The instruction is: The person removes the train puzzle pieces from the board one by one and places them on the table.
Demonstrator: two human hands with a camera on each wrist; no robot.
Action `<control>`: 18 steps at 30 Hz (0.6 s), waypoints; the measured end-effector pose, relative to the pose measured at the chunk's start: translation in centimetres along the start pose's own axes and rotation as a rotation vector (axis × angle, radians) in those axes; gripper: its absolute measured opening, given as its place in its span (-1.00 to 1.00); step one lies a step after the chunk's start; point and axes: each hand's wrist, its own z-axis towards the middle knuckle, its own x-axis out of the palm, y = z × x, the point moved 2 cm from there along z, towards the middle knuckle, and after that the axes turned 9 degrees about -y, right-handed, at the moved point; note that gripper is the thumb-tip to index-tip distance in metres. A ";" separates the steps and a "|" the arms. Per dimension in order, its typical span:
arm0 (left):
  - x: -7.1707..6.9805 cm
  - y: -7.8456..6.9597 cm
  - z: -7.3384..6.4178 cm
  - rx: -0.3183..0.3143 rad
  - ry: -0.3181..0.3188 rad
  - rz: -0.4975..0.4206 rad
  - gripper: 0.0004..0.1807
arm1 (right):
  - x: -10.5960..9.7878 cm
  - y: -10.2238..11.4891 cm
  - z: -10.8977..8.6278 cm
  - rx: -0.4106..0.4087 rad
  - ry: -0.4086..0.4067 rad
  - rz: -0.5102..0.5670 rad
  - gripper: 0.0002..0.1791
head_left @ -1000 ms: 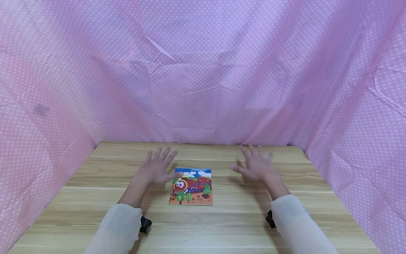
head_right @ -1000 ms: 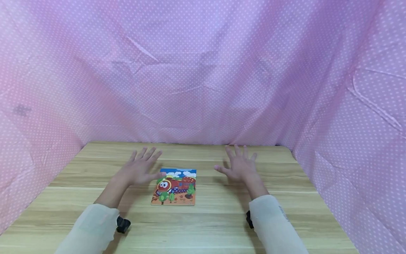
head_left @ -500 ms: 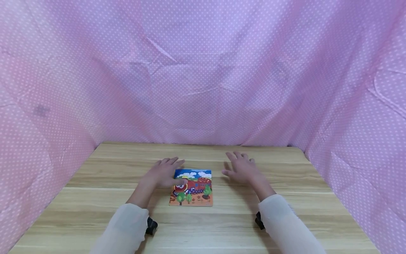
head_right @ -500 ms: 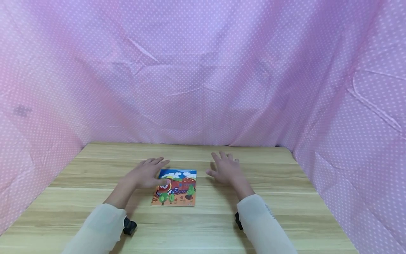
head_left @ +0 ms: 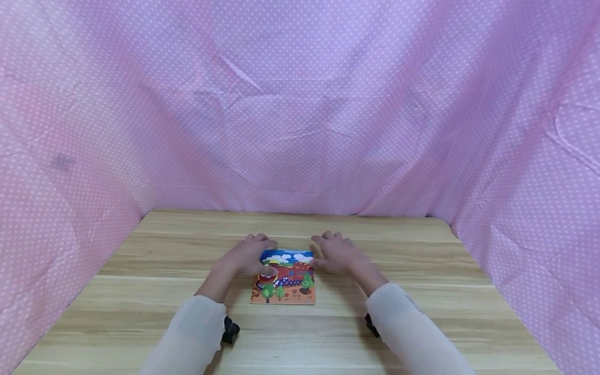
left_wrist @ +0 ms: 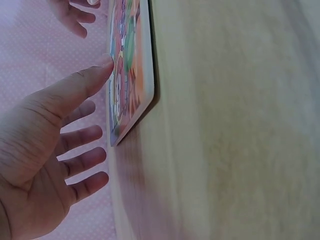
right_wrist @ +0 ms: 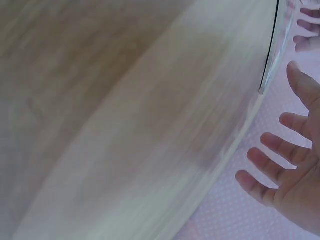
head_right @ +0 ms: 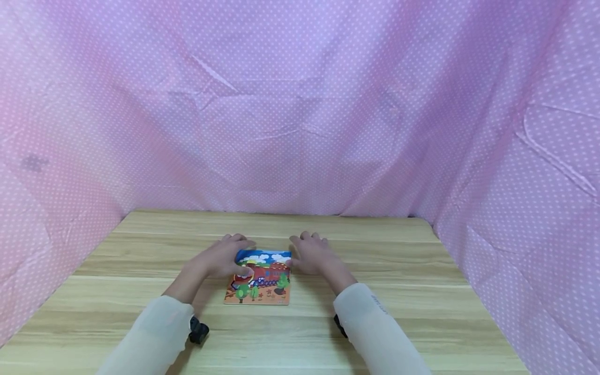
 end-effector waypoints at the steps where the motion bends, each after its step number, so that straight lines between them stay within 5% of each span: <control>1: 0.1 0.0 0.1 0.001 -0.002 -0.006 -0.18 | 0.1 0.2 0.1 -0.012 0.005 0.003 -0.19; 18: 0.8 0.2 0.3 -0.064 0.020 -0.061 -0.32 | 2.0 1.5 1.3 -0.065 0.025 0.189 -0.57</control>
